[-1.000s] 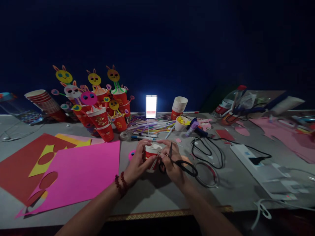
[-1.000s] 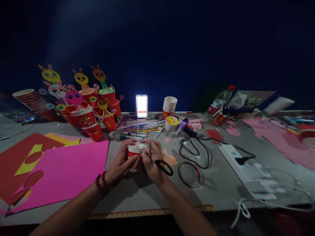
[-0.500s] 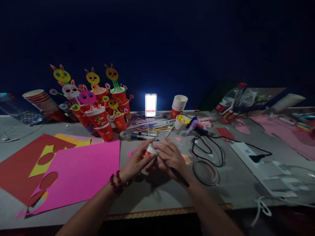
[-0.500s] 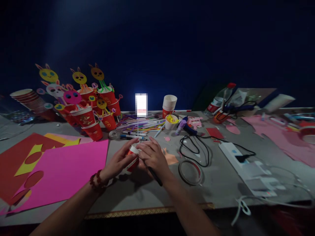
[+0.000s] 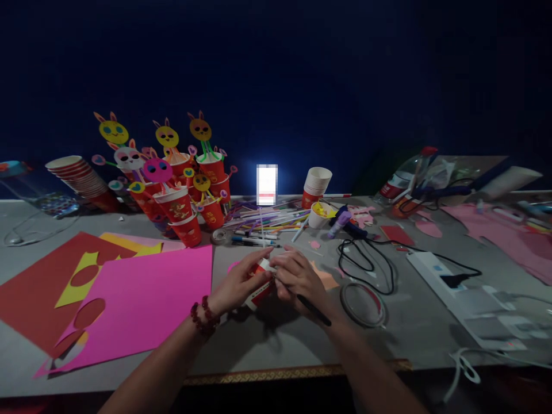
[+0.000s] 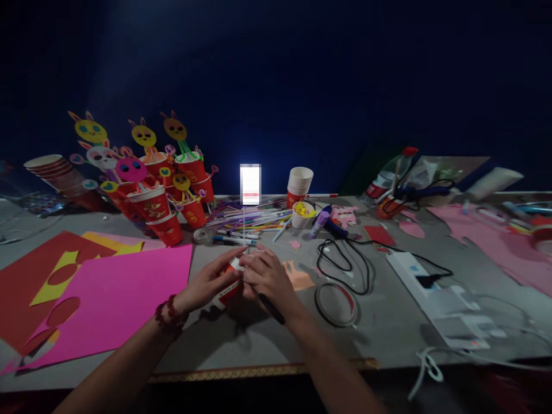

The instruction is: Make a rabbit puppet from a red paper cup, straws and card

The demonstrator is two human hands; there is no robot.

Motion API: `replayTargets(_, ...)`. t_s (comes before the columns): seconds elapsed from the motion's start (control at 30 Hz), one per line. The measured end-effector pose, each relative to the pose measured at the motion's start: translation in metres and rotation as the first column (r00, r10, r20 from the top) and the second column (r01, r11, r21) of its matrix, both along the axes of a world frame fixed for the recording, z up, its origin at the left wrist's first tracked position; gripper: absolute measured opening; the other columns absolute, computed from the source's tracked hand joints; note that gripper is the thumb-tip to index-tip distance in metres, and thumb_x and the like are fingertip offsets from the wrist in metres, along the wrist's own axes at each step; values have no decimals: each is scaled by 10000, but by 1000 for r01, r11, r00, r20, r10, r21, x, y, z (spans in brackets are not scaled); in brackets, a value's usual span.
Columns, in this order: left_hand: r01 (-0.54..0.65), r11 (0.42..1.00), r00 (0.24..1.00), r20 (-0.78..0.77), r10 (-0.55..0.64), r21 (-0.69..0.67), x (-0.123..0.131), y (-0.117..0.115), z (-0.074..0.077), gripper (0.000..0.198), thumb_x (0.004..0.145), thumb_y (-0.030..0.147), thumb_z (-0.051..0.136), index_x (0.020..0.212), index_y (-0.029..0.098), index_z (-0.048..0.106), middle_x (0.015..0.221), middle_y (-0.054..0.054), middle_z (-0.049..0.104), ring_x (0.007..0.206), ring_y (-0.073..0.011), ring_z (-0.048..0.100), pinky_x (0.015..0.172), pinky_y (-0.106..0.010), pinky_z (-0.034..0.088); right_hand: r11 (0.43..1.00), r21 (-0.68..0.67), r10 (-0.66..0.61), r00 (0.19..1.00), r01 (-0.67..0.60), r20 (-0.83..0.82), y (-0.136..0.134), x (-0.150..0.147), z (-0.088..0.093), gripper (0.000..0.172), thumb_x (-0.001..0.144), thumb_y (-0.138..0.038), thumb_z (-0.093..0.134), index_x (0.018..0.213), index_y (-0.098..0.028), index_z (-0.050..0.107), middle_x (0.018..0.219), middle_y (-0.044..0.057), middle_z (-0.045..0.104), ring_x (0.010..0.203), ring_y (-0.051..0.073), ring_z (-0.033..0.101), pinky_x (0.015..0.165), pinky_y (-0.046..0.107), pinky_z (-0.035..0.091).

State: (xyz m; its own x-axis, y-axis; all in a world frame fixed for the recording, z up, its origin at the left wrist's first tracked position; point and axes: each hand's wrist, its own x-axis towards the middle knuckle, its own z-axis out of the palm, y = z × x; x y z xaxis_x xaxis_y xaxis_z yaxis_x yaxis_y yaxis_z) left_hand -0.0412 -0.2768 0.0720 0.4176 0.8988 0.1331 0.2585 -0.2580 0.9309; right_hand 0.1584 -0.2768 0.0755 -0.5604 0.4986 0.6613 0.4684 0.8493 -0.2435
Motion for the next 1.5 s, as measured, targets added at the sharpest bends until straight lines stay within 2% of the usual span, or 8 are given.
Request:
replayTargets(0.23,-50,944,979,-173,111,325,7,-6,10,568,912,290,538,1453,295,367,1439,-89,449,1324,-238,437,1105,-404,373,940,-335,-171,941,66,-292,-13,-12,3,201,906,-196,417,731,-224,513,1062,76,620,1032,249,552,941,441,438)
replayTargets(0.43,-115,901,957,-197,214,419,11,-10,7,606,888,262,574,1451,332,360,1444,-86,417,1306,-255,443,1073,-418,401,847,-531,-277,865,14,-419,-9,-15,-5,238,903,-197,436,672,-222,487,926,43,621,929,213,588,845,350,456)
replayTargets(0.6,-195,970,976,129,177,147,12,-7,-3,613,916,328,544,1476,305,294,1454,-91,434,1293,-258,470,1085,-429,381,828,-559,-285,824,-46,-490,-13,-11,2,219,878,-200,460,669,-217,525,1120,35,631,1039,226,584,896,340,448)
replayTargets(0.77,-123,967,888,410,207,-221,11,-2,-12,600,895,385,550,1445,251,353,1431,-98,483,1198,-267,549,988,-392,462,775,-608,-309,735,-174,-604,-15,-2,7,235,866,-199,440,640,-212,499,1099,47,653,1006,226,597,814,329,487)
replayTargets(1.0,12,951,829,535,163,-309,10,-4,-13,644,842,428,593,1430,238,412,1387,-99,518,1200,-293,535,976,-387,455,702,-632,-251,717,-328,-651,-12,2,16,211,794,-207,459,585,-210,493,995,67,695,907,236,619,714,337,520)
replayTargets(1.17,66,954,818,563,116,-291,8,-3,-13,870,712,452,758,1458,241,362,1269,-96,597,1113,-281,575,946,-374,460,698,-605,-195,712,-382,-674,-14,3,14,209,790,-220,462,583,-207,487,1035,83,686,884,246,625,743,379,527)
replayTargets(1.33,208,913,733,674,91,-349,9,0,-16,744,761,499,681,1398,206,431,1243,-123,615,1103,-303,597,935,-410,469,736,-570,-96,777,-365,-622,-16,5,12,204,812,-241,464,610,-214,479,1044,76,665,858,245,606,710,387,520)
replayTargets(1.5,-73,995,912,398,96,-71,11,-4,-15,448,921,444,495,1294,197,498,1310,-106,571,1195,-261,526,1043,-402,385,895,-414,-40,893,-168,-448,-17,3,13,185,847,-220,462,670,-222,517,947,52,648,948,248,584,843,429,482)
